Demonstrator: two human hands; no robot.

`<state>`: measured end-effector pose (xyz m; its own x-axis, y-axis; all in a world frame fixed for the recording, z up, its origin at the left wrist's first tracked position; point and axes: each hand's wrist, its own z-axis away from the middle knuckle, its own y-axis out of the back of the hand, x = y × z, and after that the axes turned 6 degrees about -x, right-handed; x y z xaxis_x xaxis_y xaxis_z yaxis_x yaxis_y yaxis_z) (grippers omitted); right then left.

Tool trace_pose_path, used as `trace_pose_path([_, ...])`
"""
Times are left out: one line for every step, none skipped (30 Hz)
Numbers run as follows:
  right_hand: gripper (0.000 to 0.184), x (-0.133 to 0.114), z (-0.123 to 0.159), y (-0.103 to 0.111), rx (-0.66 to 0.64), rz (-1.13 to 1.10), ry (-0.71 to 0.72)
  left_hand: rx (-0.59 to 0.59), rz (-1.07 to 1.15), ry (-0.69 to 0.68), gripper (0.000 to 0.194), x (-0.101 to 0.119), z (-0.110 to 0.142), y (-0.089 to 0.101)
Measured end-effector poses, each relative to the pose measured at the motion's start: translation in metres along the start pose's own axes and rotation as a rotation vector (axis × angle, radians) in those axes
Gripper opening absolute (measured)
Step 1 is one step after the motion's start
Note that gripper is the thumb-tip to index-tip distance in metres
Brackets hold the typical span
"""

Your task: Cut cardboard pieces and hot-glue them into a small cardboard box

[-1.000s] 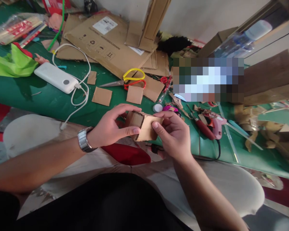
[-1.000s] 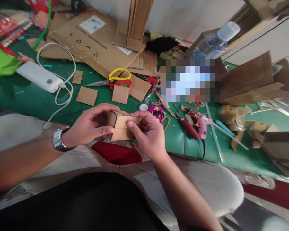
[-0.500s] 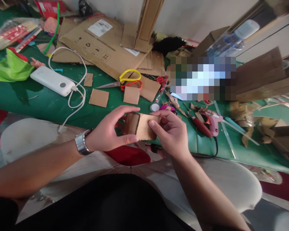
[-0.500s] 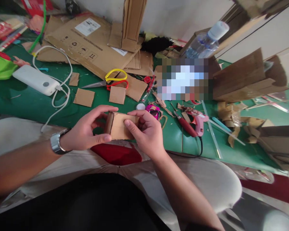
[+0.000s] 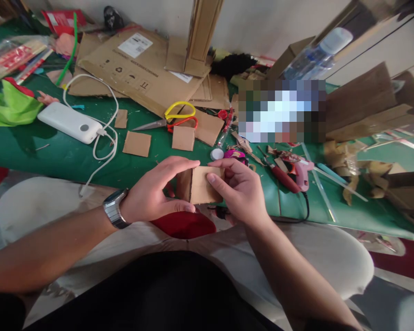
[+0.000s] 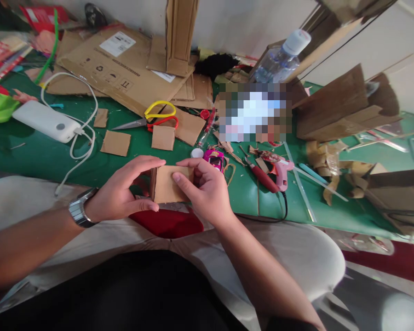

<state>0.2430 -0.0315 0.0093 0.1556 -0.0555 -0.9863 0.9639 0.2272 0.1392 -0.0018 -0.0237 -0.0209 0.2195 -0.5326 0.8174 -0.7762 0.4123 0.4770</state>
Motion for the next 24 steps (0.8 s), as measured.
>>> trace_pose_path([0.036, 0.0001, 0.0000, 0.0001, -0.003, -0.003, -0.005, 0.000, -0.004, -0.005, 0.090, -0.0001, 0.0001, -0.0001])
trace_pose_path([0.037, 0.0002, -0.0001, 0.0003, -0.006, -0.009, -0.009, 0.001, -0.009, -0.007, 0.091, -0.0004, 0.0003, -0.0003])
trace_pose_path([0.038, 0.0005, -0.0002, 0.0005, -0.009, -0.015, -0.012, 0.005, -0.014, -0.007, 0.093, -0.0010, 0.0004, -0.0005])
trace_pose_path([0.038, 0.0009, -0.0003, 0.0007, -0.011, -0.022, -0.013, 0.011, -0.018, -0.006, 0.094, -0.0016, 0.0004, -0.0008])
trace_pose_path([0.038, 0.0014, -0.0005, 0.0010, -0.013, -0.029, -0.016, 0.016, -0.022, -0.007, 0.095, -0.0023, 0.0005, -0.0010])
trace_pose_path([0.039, 0.0020, -0.0007, 0.0012, -0.015, -0.034, -0.018, 0.022, -0.028, -0.013, 0.096, -0.0029, 0.0005, -0.0013])
trace_pose_path([0.039, 0.0026, -0.0009, 0.0015, -0.018, -0.038, -0.021, 0.026, -0.033, -0.019, 0.096, -0.0035, 0.0006, -0.0017])
trace_pose_path([0.040, 0.0032, -0.0011, 0.0017, -0.020, -0.040, -0.023, 0.028, -0.036, -0.023, 0.095, -0.0041, 0.0007, -0.0020])
trace_pose_path([0.042, 0.0038, -0.0012, 0.0018, -0.022, -0.042, -0.025, 0.029, -0.035, -0.022, 0.094, -0.0046, 0.0010, -0.0024])
trace_pose_path([0.043, 0.0042, -0.0013, 0.0018, -0.023, -0.043, -0.027, 0.027, -0.030, -0.017, 0.095, -0.0050, 0.0013, -0.0028])
trace_pose_path([0.044, 0.0045, -0.0012, 0.0017, -0.025, -0.045, -0.030, 0.026, -0.019, -0.008, 0.098, -0.0054, 0.0017, -0.0032])
trace_pose_path([0.044, 0.0045, -0.0010, 0.0015, -0.025, -0.048, -0.034, 0.023, -0.006, 0.004, 0.100, -0.0057, 0.0020, -0.0035])
trace_pose_path([0.044, 0.0044, -0.0008, 0.0011, -0.026, -0.052, -0.040, 0.021, 0.006, 0.016, 0.102, -0.0058, 0.0023, -0.0038])
trace_pose_path([0.044, 0.0043, -0.0006, 0.0007, -0.025, -0.059, -0.043, 0.018, 0.012, 0.023, 0.101, -0.0058, 0.0026, -0.0039])
trace_pose_path([0.044, 0.0041, -0.0004, 0.0003, -0.023, -0.067, -0.047, 0.014, 0.012, 0.030, 0.099, -0.0056, 0.0027, -0.0040])
trace_pose_path([0.044, 0.0039, -0.0002, 0.0000, -0.019, -0.075, -0.048, 0.013, 0.006, 0.035, 0.095, -0.0053, 0.0028, -0.0040])
trace_pose_path([0.044, 0.0039, -0.0002, -0.0002, -0.017, -0.084, -0.047, 0.013, -0.005, 0.038, 0.091, -0.0048, 0.0028, -0.0038])
trace_pose_path([0.044, 0.0040, -0.0002, -0.0002, -0.015, -0.093, -0.045, 0.011, -0.021, 0.036, 0.088, -0.0042, 0.0027, -0.0036])
trace_pose_path([0.045, 0.0042, -0.0002, -0.0001, -0.016, -0.100, -0.042, 0.008, -0.039, 0.031, 0.087, -0.0036, 0.0027, -0.0033])
trace_pose_path([0.046, 0.0046, -0.0002, 0.0001, -0.020, -0.102, -0.041, 0.006, -0.057, 0.026, 0.086, -0.0030, 0.0027, -0.0029])
trace_pose_path([0.046, 0.0049, 0.0000, 0.0004, -0.024, -0.097, -0.039, 0.007, -0.072, 0.020, 0.086, -0.0025, 0.0028, -0.0025])
trace_pose_path([0.047, 0.0051, 0.0004, 0.0005, -0.030, -0.084, -0.035, 0.006, -0.083, 0.017, 0.085, -0.0021, 0.0030, -0.0022])
trace_pose_path([0.047, 0.0051, 0.0009, 0.0004, -0.034, -0.065, -0.029, 0.004, -0.087, 0.022, 0.083, -0.0017, 0.0033, -0.0020])
trace_pose_path([0.047, 0.0047, 0.0016, 0.0002, -0.038, -0.042, -0.020, 0.005, -0.083, 0.033, 0.082, -0.0015, 0.0038, -0.0019])
